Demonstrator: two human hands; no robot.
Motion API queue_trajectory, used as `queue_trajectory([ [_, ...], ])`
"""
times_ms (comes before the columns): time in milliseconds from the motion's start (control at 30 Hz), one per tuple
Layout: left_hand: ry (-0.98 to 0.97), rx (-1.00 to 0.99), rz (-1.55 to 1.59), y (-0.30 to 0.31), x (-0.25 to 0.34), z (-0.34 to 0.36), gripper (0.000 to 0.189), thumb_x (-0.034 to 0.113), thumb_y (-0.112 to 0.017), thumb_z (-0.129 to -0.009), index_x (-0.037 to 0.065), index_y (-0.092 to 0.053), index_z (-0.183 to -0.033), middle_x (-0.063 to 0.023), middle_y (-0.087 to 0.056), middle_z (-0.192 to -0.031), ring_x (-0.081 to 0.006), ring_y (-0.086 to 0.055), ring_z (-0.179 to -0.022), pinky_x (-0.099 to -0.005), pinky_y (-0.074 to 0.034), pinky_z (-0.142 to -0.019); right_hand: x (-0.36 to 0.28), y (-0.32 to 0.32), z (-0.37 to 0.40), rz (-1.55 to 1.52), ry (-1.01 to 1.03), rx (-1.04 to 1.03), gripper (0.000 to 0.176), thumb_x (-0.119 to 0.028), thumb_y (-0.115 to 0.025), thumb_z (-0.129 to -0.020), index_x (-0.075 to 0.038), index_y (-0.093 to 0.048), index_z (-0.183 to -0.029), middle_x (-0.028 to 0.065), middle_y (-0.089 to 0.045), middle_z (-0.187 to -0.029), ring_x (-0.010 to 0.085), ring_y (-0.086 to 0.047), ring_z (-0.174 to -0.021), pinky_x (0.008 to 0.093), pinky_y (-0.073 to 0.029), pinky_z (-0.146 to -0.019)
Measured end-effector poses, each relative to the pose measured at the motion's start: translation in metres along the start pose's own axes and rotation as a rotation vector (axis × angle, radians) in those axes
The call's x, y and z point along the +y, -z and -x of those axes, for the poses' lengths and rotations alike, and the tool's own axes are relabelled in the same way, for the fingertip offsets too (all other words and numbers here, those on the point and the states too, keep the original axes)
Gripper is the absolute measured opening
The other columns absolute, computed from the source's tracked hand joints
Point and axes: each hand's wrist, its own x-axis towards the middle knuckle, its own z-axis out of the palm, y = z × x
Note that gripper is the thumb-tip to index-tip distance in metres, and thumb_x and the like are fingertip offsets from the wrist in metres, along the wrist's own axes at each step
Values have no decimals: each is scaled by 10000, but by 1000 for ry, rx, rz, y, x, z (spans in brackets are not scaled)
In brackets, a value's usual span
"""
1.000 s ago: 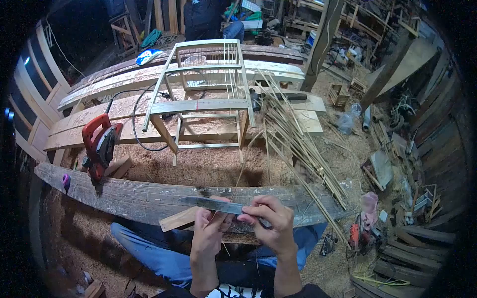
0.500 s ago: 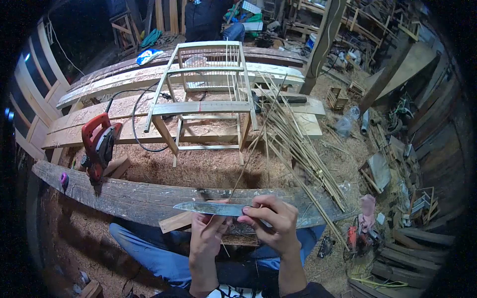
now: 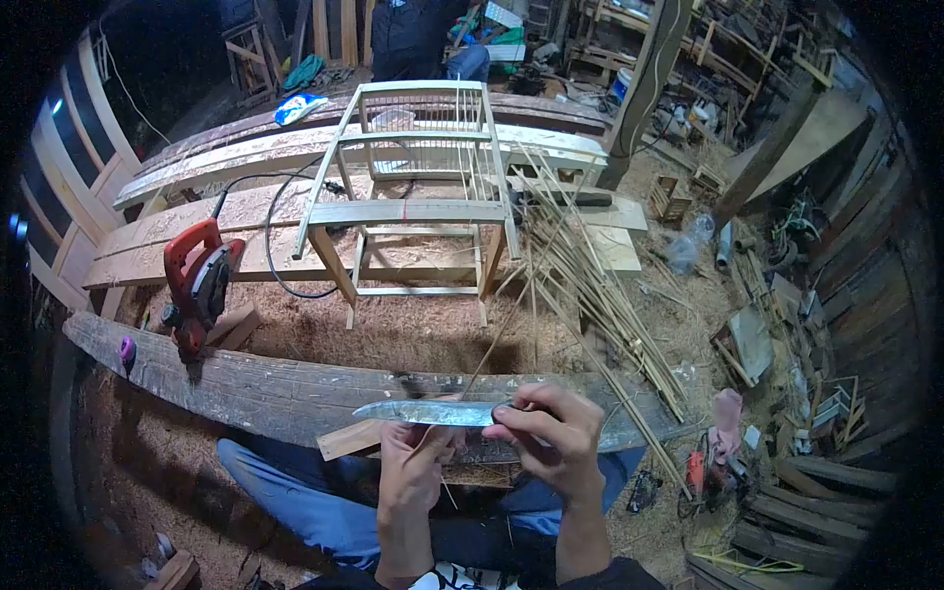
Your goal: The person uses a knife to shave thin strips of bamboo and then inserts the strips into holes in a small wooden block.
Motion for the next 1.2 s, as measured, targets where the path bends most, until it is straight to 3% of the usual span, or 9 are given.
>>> queue_trajectory([
  [400,211,-56,145,11,4,-3,283,88,-658,-970,-36,-644,-1224,-54,-576,-778,-57,-422,-621,-212,-261,-514,10,3,3,51,56,6,322,-180,-912,-654,-110,-752,-925,63,-654,-867,173,-635,-700,287,-497,-585],
  [500,250,-61,177,11,11,-4,241,85,-633,-988,-15,-663,-1206,-26,-576,-762,-43,-403,-605,-208,-251,-501,14,8,2,70,86,-23,292,-134,-901,-681,-102,-737,-920,69,-644,-889,174,-627,-714,289,-499,-591],
  [633,188,-54,115,21,22,-3,238,101,-641,-985,-18,-667,-1190,-22,-578,-758,-47,-434,-611,-198,-261,-495,23,31,-9,176,19,167,306,63,-836,-691,-69,-683,-921,78,-622,-936,161,-638,-758,280,-511,-571],
  [700,196,-14,65,19,22,-2,270,111,-643,-986,-30,-651,-1217,-22,-583,-759,-49,-451,-622,-198,-276,-502,16,24,-6,-37,-3,103,297,12,-863,-691,-80,-690,-915,73,-636,-926,158,-648,-730,288,-510,-548],
  [767,267,-49,155,17,14,2,300,113,-638,-990,-35,-633,-1250,-30,-595,-778,-50,-451,-626,-200,-272,-511,5,9,-13,-12,178,-58,324,-129,-915,-662,-111,-725,-924,58,-660,-858,172,-654,-675,293,-509,-557],
  [867,240,-43,170,6,16,4,328,107,-623,-995,-37,-614,-1290,-12,-562,-777,-47,-419,-621,-196,-256,-521,3,2,-9,8,163,-102,334,-159,-919,-660,-114,-734,-934,62,-659,-843,182,-657,-688,298,-512,-568],
  [1033,275,-139,153,17,21,1,368,112,-604,-1007,-37,-588,-1344,5,-533,-769,-42,-395,-624,-192,-256,-518,21,26,-6,129,-28,193,289,-154,-892,-713,-82,-688,-904,55,-656,-925,175,-646,-724,289,-499,-578],
  [1100,256,-122,109,11,21,0,372,112,-603,-1008,-26,-588,-1353,9,-528,-760,-38,-389,-622,-190,-258,-515,15,32,-12,177,-10,193,281,-146,-894,-711,-86,-689,-893,58,-658,-901,185,-647,-729,288,-506,-599],
  [1200,309,-70,186,4,10,6,350,93,-608,-1001,-18,-605,-1333,16,-514,-738,-45,-386,-617,-202,-254,-511,-6,12,-10,43,122,-83,255,-128,-897,-702,-86,-700,-858,57,-656,-850,202,-649,-737,286,-516,-637],
])
